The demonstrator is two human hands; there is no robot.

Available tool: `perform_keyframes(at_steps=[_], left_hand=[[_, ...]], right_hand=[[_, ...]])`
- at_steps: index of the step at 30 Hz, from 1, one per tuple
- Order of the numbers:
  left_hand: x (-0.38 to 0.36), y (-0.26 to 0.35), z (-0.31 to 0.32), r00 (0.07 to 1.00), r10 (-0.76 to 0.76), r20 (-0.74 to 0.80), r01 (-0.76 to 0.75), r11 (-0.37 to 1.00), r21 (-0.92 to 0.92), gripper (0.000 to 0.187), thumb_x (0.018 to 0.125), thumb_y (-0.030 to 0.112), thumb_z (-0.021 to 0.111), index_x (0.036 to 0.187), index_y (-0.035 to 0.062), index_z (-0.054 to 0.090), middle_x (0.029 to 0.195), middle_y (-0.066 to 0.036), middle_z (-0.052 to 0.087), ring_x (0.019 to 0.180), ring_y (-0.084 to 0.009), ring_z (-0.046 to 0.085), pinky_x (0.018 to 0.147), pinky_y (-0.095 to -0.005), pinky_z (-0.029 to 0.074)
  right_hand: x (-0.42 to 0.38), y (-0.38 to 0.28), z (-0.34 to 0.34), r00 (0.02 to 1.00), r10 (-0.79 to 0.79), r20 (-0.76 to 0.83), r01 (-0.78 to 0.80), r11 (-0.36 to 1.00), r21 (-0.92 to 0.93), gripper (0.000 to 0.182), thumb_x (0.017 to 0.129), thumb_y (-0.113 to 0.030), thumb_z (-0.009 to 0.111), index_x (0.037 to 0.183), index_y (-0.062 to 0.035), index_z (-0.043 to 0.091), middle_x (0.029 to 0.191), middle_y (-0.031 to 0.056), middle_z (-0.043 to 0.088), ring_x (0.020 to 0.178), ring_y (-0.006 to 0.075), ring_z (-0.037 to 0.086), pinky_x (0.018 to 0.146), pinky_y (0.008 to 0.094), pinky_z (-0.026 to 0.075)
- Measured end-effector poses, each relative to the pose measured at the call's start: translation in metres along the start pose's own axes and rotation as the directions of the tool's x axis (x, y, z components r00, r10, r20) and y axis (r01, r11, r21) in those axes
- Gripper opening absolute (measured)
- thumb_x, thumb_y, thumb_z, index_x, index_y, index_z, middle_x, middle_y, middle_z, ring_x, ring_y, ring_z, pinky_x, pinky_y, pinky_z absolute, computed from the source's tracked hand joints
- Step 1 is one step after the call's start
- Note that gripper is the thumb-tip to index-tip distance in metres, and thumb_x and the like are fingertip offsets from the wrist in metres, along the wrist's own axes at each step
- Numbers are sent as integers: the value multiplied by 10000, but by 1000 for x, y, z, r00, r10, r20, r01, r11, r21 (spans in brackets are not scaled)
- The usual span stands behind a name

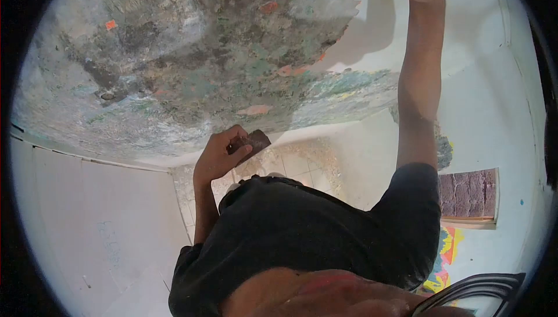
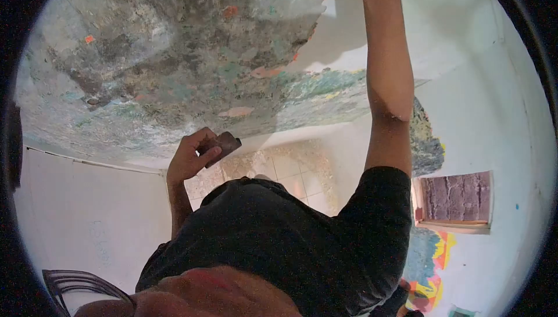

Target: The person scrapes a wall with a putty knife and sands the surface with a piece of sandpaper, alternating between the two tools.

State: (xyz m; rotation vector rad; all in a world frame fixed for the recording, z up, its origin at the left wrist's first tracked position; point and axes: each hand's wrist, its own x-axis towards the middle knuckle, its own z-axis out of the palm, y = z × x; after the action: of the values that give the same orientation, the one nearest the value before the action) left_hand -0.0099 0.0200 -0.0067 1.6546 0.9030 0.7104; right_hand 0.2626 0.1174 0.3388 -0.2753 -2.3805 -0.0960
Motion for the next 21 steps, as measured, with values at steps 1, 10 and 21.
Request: perform_keyframes(at_steps=[1,10,21], left_hand=[[-1,1,0,1000,0,0,0,1000,-6,188,848,94,713,945,31,565,687,-33,593,620,-88,487,572,-277,407],[-3,-3,3,1000,1,-14,0,999,32,194,844,107,715,937,30,563,684,-58,594,643,-101,524,601,-294,446],[-2,0,9,1000,-11,-4,12,999,44,191,841,112,719,936,30,575,670,-57,586,599,-98,498,565,-287,413]], right_hand=[[1,-2,0,999,-38,16,37,999,21,344,797,-16,718,550,-46,481,500,10,476,419,81,429,397,258,339],[2,-7,2,998,-57,-9,58,997,60,341,808,-50,728,551,-49,503,498,5,482,410,69,419,382,250,329],[-4,1,0,998,-2,-65,15,981,193,323,854,-58,676,572,-57,517,473,-15,456,389,50,405,361,239,313]])
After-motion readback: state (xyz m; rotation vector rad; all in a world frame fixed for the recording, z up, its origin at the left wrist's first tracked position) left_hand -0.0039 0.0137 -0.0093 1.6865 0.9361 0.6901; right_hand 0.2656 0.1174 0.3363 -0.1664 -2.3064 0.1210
